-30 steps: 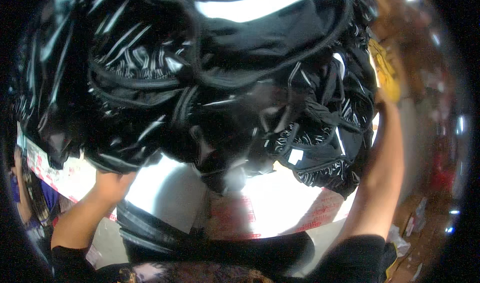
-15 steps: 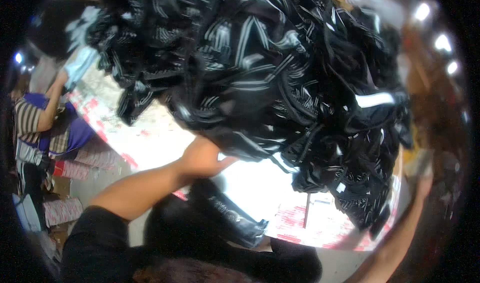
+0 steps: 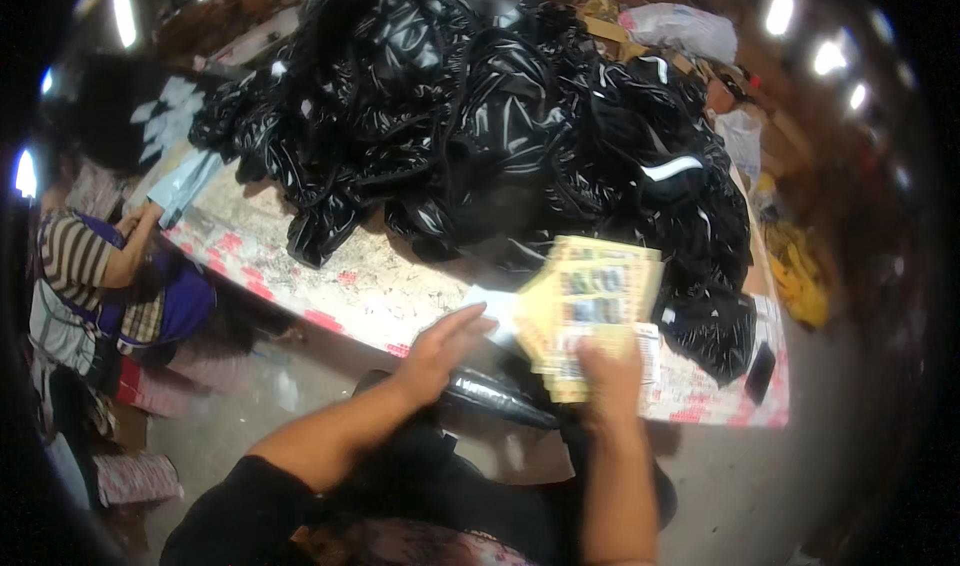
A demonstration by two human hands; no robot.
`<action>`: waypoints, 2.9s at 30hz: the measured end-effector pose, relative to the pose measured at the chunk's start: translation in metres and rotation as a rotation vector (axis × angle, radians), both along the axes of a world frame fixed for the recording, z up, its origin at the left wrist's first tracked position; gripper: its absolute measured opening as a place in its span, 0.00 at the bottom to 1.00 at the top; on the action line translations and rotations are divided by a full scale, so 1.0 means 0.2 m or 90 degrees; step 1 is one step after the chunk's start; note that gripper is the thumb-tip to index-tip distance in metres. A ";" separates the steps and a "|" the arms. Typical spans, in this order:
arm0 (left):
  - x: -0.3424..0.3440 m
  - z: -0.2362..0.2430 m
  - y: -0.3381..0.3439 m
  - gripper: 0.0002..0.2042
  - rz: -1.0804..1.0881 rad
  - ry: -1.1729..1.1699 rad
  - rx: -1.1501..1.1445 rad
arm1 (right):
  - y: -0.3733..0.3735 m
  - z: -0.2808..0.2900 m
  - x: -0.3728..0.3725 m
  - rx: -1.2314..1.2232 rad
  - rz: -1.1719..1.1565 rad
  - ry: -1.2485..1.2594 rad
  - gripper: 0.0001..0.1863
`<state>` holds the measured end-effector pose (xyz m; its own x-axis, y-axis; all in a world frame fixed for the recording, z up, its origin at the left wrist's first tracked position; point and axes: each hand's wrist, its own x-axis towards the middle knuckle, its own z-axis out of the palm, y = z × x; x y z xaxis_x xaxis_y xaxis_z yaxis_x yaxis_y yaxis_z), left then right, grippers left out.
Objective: The person repeatedly picks black plastic mailer bags from a large pile, places a white shipping label on the table, inserts the bag, and folds the top to seal it. The process is repeated continuously with multiple bags and labels.
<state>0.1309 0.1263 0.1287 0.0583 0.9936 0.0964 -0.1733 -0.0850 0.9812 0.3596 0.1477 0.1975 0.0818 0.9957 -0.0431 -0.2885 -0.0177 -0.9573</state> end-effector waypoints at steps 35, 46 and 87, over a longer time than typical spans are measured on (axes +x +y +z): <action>-0.78 -0.22 0.08 0.27 0.454 0.778 0.175 | 0.21 -0.43 0.52 -0.060 -0.126 -0.898 0.45; -0.03 0.12 -0.25 0.34 -0.078 -0.029 -0.144 | -0.13 -0.16 0.19 0.242 0.167 -0.719 0.47; -0.71 -0.17 0.03 0.14 0.513 0.319 0.032 | 0.03 -0.49 0.07 0.343 0.341 -0.842 0.18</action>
<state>-0.0109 0.1331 0.0956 -0.5962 0.7486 0.2900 0.3964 -0.0396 0.9172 0.3734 0.1541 0.0993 -0.5954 0.7919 0.1356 0.6791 0.5863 -0.4417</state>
